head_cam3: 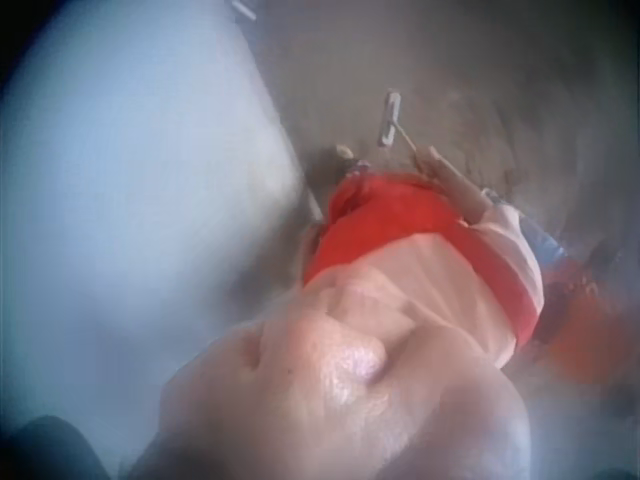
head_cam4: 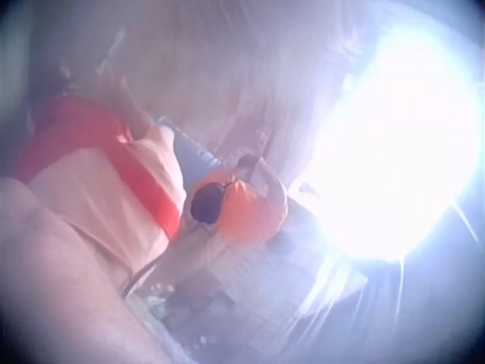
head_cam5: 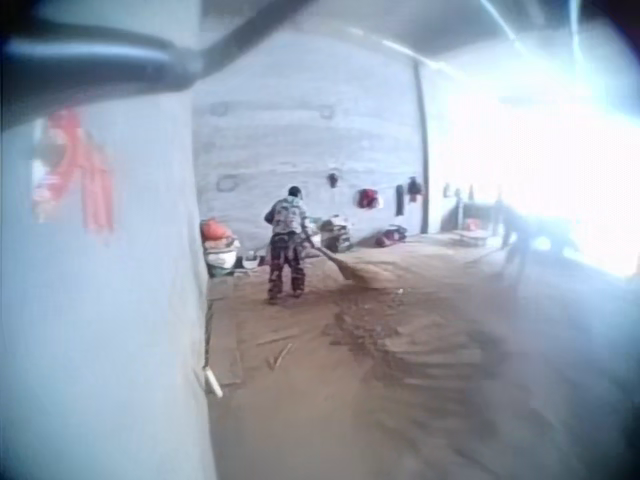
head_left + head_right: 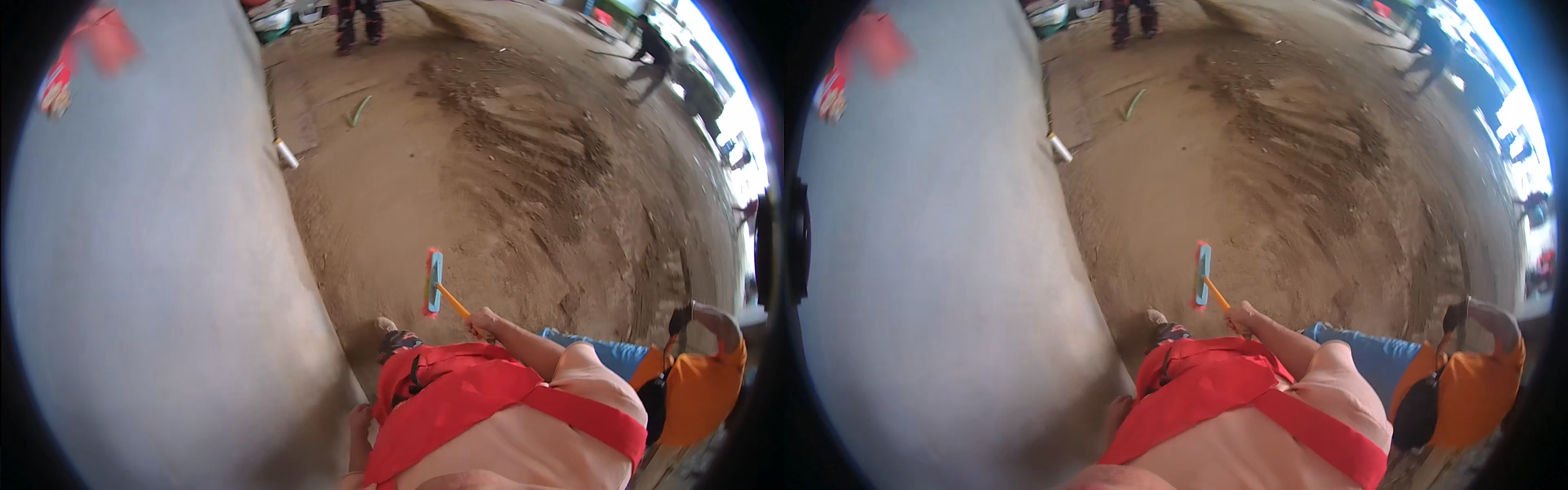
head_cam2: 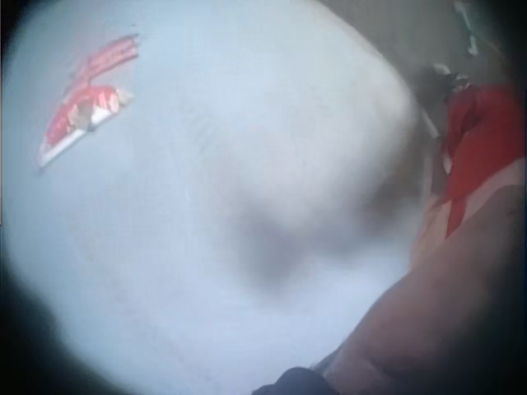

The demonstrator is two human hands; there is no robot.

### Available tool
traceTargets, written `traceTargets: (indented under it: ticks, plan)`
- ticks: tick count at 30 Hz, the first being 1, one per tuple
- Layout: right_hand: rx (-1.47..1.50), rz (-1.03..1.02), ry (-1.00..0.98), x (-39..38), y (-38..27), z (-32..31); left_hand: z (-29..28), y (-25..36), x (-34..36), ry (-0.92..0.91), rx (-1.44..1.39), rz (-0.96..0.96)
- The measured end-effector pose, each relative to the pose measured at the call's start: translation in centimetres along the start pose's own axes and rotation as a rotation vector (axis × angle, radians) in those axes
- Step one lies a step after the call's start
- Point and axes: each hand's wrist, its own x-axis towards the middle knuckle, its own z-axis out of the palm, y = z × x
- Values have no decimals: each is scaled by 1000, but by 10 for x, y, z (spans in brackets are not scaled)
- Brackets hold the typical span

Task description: The person sweeps a dirt floor using a small brush and dustpan, then switches to a traditional straw broom. They move debris toward a central area while other people work nearby.

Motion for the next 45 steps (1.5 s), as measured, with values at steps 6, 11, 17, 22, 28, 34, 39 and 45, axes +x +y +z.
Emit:
traceTargets:
  ticks: [6, 11, 17, 22, 28, 34, 39, 45]
  plan:
    - [7, 30, 69, -16, -88, 29, -59, 35, 183, -137, -99, 167]
    - [214, -65, 52, -15, -152, 59, -130, 118, 298, 162, -44, 197]
    - [186, -74, 48, 18, -206, 48, -134, 235, 322, 24, -214, 209]
    - [145, -33, 105, 87, -274, 34, -108, 287, 316, -109, -168, 105]
    - [136, -27, 0, 147, -383, 8, -120, 304, 313, -170, 375, 217]
    - [56, -105, -37, 181, -473, -28, -112, 406, 326, -21, -337, -107]
    - [-19, -130, -72, 208, -553, -9, -137, 432, 374, -25, -13, 61]
    - [34, -103, -109, 228, -629, 2, -151, 472, 436, -43, -209, -96]
